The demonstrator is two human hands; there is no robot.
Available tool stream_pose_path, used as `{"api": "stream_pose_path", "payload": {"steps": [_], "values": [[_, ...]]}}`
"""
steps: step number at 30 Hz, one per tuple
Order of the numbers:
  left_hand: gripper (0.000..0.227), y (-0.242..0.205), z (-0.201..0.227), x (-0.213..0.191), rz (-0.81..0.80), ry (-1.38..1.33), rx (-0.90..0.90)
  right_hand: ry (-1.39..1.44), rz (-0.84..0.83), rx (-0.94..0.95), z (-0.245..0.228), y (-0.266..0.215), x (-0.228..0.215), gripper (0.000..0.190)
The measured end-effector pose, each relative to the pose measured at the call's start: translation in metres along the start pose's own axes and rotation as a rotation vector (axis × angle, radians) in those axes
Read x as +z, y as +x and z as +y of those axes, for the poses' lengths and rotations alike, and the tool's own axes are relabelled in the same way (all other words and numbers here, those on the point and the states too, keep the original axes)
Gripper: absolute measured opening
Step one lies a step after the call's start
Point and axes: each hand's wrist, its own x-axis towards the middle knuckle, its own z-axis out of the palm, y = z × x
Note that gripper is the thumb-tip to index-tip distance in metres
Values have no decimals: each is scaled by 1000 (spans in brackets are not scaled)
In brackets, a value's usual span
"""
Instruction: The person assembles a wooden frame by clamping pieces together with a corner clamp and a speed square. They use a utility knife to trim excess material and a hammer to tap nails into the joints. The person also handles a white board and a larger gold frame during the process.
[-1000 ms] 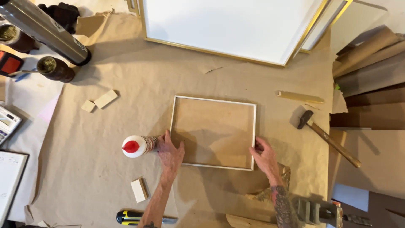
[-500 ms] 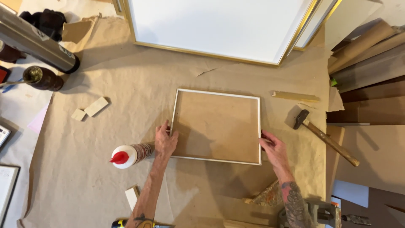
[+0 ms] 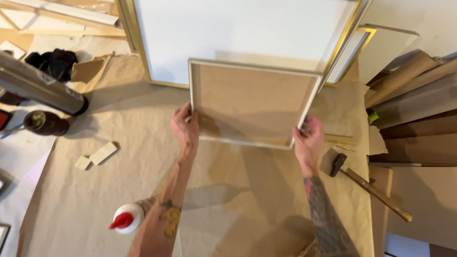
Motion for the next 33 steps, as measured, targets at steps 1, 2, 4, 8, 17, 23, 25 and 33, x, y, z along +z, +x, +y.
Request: {"api": "stream_pose_path", "payload": {"steps": [1,2,4,8,17,23,25,33], "values": [[32,20,2,11,20,4,62,25,16,-39,1,19,10,56],[30,37,4,21,39,10,120,48,31,-74,2,37,20,58],[31,65,-2,36,54,73,127,38,53,-86,10,64,32,57],[31,104,-8,55,78,193,164,-110,99,-139,16,102,53,53],[32,128,-17,75,78,143,180,37,67,-121,31,128,72,56],[35,130,-4,81,64,48,149,60,54,-106,29,141,72,55],[35,133,-1,84,58,48,156,46,60,-108,28,145,72,55],[36,141,-5,95,53,72,161,33,70,-110,30,152,77,55]]}}
